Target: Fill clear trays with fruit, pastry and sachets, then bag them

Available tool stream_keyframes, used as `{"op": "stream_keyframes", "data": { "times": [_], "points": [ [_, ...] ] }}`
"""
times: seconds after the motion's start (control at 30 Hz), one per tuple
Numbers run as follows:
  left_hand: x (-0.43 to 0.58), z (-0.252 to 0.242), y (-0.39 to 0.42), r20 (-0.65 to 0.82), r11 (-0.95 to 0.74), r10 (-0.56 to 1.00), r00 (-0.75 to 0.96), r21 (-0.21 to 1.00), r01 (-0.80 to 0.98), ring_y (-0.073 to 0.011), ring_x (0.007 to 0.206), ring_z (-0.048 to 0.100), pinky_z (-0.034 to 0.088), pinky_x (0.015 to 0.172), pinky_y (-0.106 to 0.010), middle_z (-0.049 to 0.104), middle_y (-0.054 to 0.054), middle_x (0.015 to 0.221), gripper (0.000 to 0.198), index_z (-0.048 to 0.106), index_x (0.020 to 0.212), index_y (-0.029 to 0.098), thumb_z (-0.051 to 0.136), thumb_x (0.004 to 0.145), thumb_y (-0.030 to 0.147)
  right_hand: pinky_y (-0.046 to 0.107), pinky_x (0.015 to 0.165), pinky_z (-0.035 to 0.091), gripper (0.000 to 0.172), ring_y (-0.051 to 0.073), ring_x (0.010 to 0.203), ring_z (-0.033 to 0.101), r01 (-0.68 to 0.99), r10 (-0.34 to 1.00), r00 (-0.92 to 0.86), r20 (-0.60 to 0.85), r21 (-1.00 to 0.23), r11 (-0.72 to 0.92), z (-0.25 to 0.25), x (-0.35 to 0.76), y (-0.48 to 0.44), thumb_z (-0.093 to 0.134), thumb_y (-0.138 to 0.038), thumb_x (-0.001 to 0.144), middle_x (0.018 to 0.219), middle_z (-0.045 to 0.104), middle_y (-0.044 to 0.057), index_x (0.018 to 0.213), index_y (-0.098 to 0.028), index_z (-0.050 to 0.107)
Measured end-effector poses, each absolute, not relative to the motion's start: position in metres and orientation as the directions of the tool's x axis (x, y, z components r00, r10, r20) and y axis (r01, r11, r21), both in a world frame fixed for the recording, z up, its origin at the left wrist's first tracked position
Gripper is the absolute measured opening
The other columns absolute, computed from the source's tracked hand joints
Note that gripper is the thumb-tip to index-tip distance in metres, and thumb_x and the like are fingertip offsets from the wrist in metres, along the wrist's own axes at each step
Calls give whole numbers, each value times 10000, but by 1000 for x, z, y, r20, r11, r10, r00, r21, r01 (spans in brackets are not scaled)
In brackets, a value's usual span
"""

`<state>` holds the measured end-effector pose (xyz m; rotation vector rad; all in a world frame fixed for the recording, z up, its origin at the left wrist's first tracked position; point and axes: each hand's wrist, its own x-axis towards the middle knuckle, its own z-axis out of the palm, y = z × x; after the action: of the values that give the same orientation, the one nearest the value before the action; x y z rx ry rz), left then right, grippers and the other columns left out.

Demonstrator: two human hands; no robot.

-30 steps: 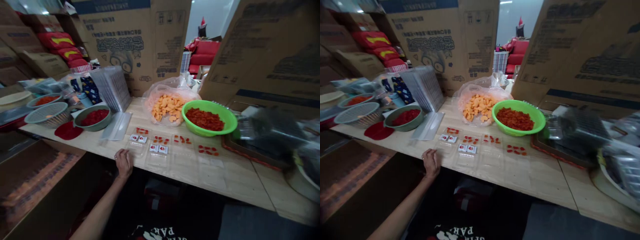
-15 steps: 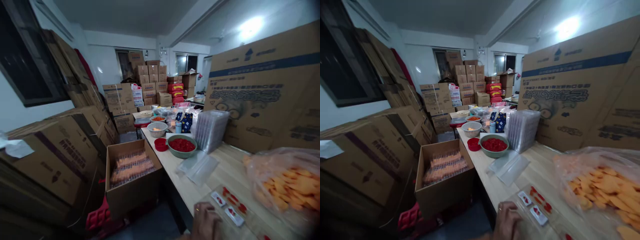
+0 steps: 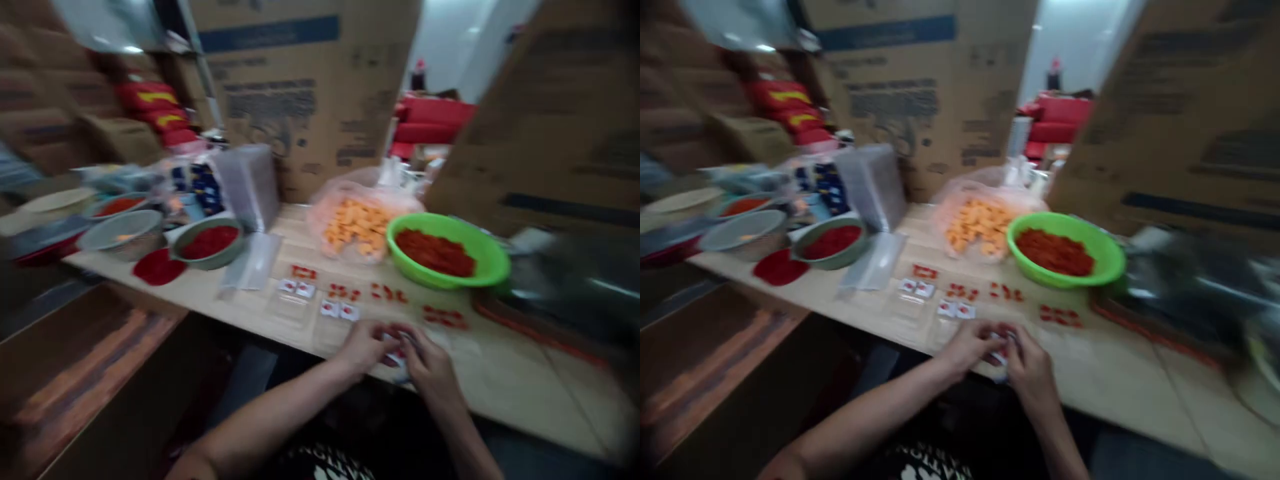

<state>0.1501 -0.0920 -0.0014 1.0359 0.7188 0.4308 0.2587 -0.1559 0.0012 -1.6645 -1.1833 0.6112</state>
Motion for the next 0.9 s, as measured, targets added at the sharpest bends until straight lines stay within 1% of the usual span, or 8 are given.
{"op": "stream_keyframes", "data": {
  "times": [0.1,0.2,0.33,0.43,0.53,0.7,0.8,0.9],
  "points": [
    [147,-8,-85,-358,482,666,654,876,-12,-121,646,606,542,615,-239,652,-13,716,318,715,894,113,821,645,281,218,459,431,287,122,547,531,13,817,566,-111,-990,-143,-7,277,-186,652,-379,821,747,667,25,1039,-194,670],
    [146,-9,-60,-306,382,785,539,923,-34,-113,678,611,530,663,-230,682,-13,776,271,706,912,145,771,651,174,159,355,308,382,59,422,382,-463,692,635,-342,-886,-13,-4,309,-197,744,-274,690,709,663,19,1040,-184,622],
    [167,-5,-30,-66,6,896,439,990,138,-119,662,582,473,664,-228,668,14,738,169,706,860,164,678,708,96,169,413,456,314,98,539,541,-662,606,632,-482,-743,98,9,366,-216,696,-77,606,817,689,68,894,-179,625],
    [196,-4,-22,14,-178,873,488,940,292,-148,728,616,475,729,-259,704,-2,803,192,720,891,170,667,736,72,138,364,401,217,81,498,478,-702,696,556,-454,-705,102,13,395,-223,660,-56,627,701,613,34,811,-165,624],
    [222,-10,-27,54,-299,853,519,865,402,-182,861,647,486,831,-296,724,-42,927,182,717,938,166,661,784,86,138,360,377,204,63,471,426,-663,769,491,-410,-748,25,9,402,-217,727,-93,617,664,571,15,790,-151,636],
    [240,-24,-35,93,-489,775,625,714,501,-230,1036,622,490,923,-352,673,-114,1107,192,674,1065,147,632,881,176,177,423,372,357,93,519,502,-403,758,551,-349,-907,-124,-5,389,-189,821,-249,560,665,573,-16,849,-170,628],
    [233,-22,-28,169,-543,776,607,668,508,-242,1109,598,484,964,-371,633,-138,1177,257,639,1176,152,532,944,184,196,423,299,315,102,486,442,-45,784,577,-229,-967,-249,-7,378,-164,716,-357,682,590,522,-45,924,-178,624],
    [215,-10,-14,244,-528,818,521,681,508,-219,1087,611,485,968,-344,635,-127,1176,277,637,1173,143,475,949,132,224,493,340,152,132,557,475,377,878,476,-49,-891,-254,-3,364,-127,599,-279,736,619,551,-28,860,-197,629]
  ]
}}
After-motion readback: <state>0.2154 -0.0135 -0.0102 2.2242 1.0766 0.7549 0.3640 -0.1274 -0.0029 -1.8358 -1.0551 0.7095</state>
